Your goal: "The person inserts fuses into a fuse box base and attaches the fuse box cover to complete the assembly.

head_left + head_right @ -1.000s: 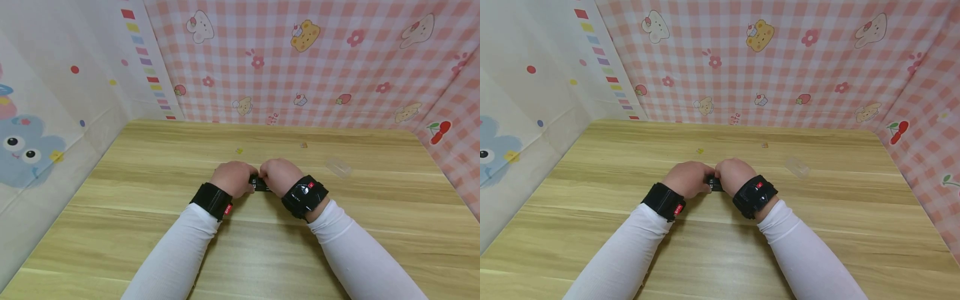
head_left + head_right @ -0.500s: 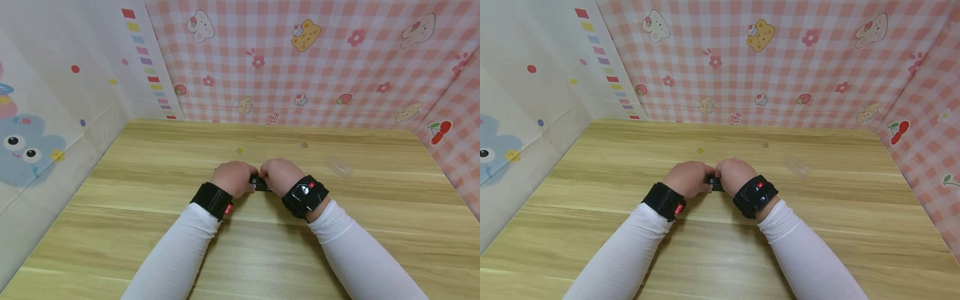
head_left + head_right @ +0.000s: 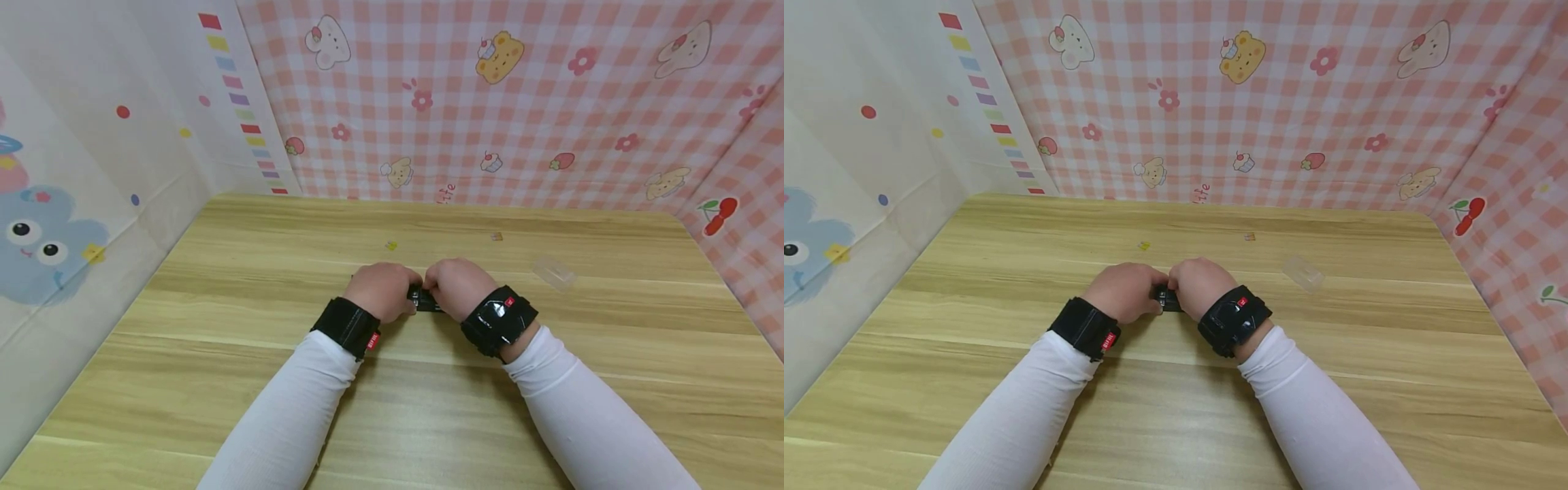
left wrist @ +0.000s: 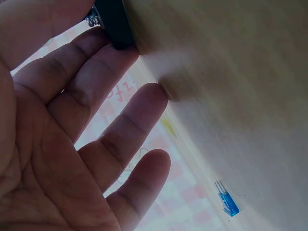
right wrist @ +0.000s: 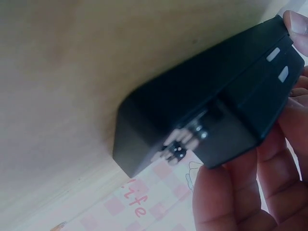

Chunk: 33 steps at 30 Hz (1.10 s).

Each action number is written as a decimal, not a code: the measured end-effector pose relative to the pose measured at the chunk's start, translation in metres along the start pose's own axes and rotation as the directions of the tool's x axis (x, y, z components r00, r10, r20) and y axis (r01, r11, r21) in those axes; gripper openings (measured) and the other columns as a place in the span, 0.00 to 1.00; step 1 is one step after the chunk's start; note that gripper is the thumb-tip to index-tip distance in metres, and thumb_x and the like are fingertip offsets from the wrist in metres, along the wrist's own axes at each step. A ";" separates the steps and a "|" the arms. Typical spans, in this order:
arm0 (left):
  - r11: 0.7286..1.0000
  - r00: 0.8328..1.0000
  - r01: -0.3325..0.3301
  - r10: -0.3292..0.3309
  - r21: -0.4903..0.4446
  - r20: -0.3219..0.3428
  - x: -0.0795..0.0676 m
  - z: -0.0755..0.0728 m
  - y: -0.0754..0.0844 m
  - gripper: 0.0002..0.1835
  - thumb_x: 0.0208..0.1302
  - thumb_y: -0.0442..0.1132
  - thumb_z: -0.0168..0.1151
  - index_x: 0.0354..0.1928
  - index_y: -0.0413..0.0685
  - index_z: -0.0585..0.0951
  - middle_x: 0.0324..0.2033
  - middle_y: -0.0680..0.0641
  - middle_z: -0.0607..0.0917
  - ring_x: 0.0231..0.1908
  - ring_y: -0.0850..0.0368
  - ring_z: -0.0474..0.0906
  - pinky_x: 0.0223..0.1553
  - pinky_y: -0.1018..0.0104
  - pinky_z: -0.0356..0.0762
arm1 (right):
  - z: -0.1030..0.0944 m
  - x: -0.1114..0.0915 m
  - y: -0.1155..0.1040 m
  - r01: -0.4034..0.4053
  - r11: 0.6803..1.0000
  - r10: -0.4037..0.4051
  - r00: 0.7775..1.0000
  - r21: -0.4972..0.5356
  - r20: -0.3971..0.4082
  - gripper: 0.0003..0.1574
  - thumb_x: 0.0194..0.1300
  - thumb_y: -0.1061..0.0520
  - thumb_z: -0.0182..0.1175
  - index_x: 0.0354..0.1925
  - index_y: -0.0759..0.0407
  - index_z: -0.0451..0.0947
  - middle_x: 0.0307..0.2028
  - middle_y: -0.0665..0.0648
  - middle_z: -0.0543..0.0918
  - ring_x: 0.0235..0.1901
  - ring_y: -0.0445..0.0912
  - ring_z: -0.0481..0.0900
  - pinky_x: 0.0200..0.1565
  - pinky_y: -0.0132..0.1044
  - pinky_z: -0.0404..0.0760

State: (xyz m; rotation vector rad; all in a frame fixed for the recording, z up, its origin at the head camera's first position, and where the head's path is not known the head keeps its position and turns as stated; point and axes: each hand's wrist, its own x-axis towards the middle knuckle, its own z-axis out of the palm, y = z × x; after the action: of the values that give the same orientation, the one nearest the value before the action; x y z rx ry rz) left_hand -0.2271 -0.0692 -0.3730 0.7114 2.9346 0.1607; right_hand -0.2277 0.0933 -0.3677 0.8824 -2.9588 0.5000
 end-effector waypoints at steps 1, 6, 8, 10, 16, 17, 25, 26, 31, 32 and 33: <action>1.000 1.000 0.000 0.000 -0.002 0.001 0.000 0.000 0.000 0.17 0.51 0.52 0.71 0.44 0.66 0.82 0.34 0.59 0.81 0.31 0.61 0.72 0.30 0.61 0.72 | 0.000 0.000 0.000 -0.004 1.000 0.004 1.000 0.002 0.002 0.09 0.55 0.65 0.62 0.28 0.52 0.85 0.27 0.47 0.82 0.25 0.39 0.74 0.31 0.36 0.76; 1.000 1.000 -0.002 0.002 -0.004 0.000 0.000 0.000 0.000 0.17 0.51 0.52 0.71 0.44 0.65 0.82 0.34 0.58 0.81 0.30 0.61 0.72 0.30 0.61 0.72 | 0.000 0.000 0.000 -0.011 1.000 0.011 1.000 0.001 0.007 0.08 0.55 0.65 0.63 0.28 0.52 0.85 0.26 0.47 0.82 0.24 0.39 0.73 0.30 0.35 0.76; 1.000 1.000 -0.003 0.003 -0.001 0.000 -0.001 0.000 0.000 0.17 0.51 0.52 0.71 0.44 0.65 0.82 0.34 0.59 0.81 0.30 0.61 0.72 0.29 0.62 0.72 | -0.001 0.000 0.000 -0.007 1.000 0.007 1.000 -0.005 0.007 0.08 0.55 0.65 0.63 0.28 0.52 0.85 0.26 0.47 0.82 0.24 0.39 0.73 0.30 0.35 0.76; 1.000 1.000 -0.004 0.004 0.003 0.000 -0.001 -0.001 0.000 0.16 0.51 0.52 0.71 0.44 0.66 0.82 0.33 0.59 0.81 0.30 0.62 0.72 0.29 0.62 0.72 | -0.001 0.000 0.000 -0.003 1.000 0.003 1.000 -0.006 0.011 0.08 0.55 0.65 0.63 0.28 0.53 0.85 0.26 0.47 0.82 0.24 0.39 0.73 0.31 0.35 0.76; 1.000 1.000 -0.010 0.010 0.009 -0.003 -0.001 -0.001 0.001 0.16 0.51 0.52 0.71 0.43 0.66 0.82 0.33 0.59 0.81 0.30 0.62 0.72 0.29 0.62 0.72 | -0.001 -0.001 0.000 0.002 1.000 -0.002 1.000 -0.006 0.016 0.07 0.55 0.64 0.63 0.28 0.52 0.85 0.26 0.46 0.82 0.24 0.39 0.73 0.31 0.35 0.76; 1.000 1.000 -0.010 0.010 0.008 -0.002 -0.001 -0.001 0.001 0.16 0.51 0.52 0.71 0.43 0.66 0.82 0.33 0.59 0.81 0.30 0.62 0.72 0.29 0.62 0.72 | -0.001 -0.001 0.000 0.002 1.000 -0.002 1.000 -0.005 0.015 0.07 0.55 0.64 0.63 0.28 0.52 0.85 0.26 0.46 0.82 0.24 0.39 0.73 0.31 0.35 0.76; 1.000 1.000 -0.010 0.010 0.014 -0.002 -0.001 0.000 0.001 0.16 0.51 0.52 0.71 0.43 0.66 0.82 0.33 0.59 0.81 0.30 0.62 0.72 0.29 0.62 0.72 | -0.001 -0.001 0.000 -0.003 1.000 0.003 1.000 0.002 0.017 0.06 0.56 0.63 0.64 0.29 0.52 0.85 0.26 0.46 0.81 0.25 0.39 0.73 0.32 0.35 0.76; 1.000 1.000 -0.010 0.010 0.013 -0.001 -0.001 0.000 0.001 0.16 0.51 0.52 0.71 0.43 0.66 0.82 0.33 0.59 0.81 0.30 0.62 0.72 0.29 0.62 0.72 | -0.001 -0.001 0.000 -0.003 1.000 0.003 1.000 0.001 0.017 0.07 0.56 0.63 0.64 0.29 0.52 0.85 0.26 0.46 0.81 0.25 0.39 0.73 0.32 0.35 0.76; 1.000 1.000 -0.007 0.007 0.012 0.001 0.000 0.001 0.000 0.16 0.51 0.51 0.71 0.43 0.65 0.82 0.33 0.59 0.81 0.30 0.61 0.72 0.30 0.62 0.72 | 0.000 -0.001 0.000 -0.013 1.000 0.013 1.000 0.006 0.026 0.07 0.56 0.63 0.64 0.29 0.52 0.85 0.26 0.46 0.81 0.25 0.39 0.73 0.31 0.35 0.75; 1.000 1.000 -0.006 0.006 0.013 0.001 0.000 0.001 0.000 0.16 0.51 0.51 0.71 0.43 0.65 0.82 0.33 0.59 0.81 0.30 0.61 0.72 0.30 0.62 0.72 | 0.000 -0.001 0.000 -0.017 1.000 0.017 0.999 0.008 0.029 0.07 0.56 0.63 0.64 0.29 0.52 0.85 0.26 0.46 0.81 0.25 0.40 0.73 0.31 0.35 0.75; 1.000 1.000 -0.005 0.005 0.014 0.001 0.000 0.001 0.000 0.16 0.51 0.51 0.71 0.43 0.66 0.82 0.33 0.59 0.81 0.30 0.61 0.72 0.30 0.62 0.72 | 0.000 -0.001 0.000 -0.020 1.000 0.020 0.999 0.009 0.031 0.07 0.56 0.63 0.63 0.29 0.52 0.85 0.25 0.46 0.81 0.25 0.40 0.73 0.31 0.35 0.75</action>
State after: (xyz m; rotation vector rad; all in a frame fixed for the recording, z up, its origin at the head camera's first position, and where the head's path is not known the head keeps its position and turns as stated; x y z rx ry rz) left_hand -0.2270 -0.0686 -0.3738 0.7202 2.9363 0.1412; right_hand -0.2273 0.0940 -0.3678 0.8701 -2.9986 0.5057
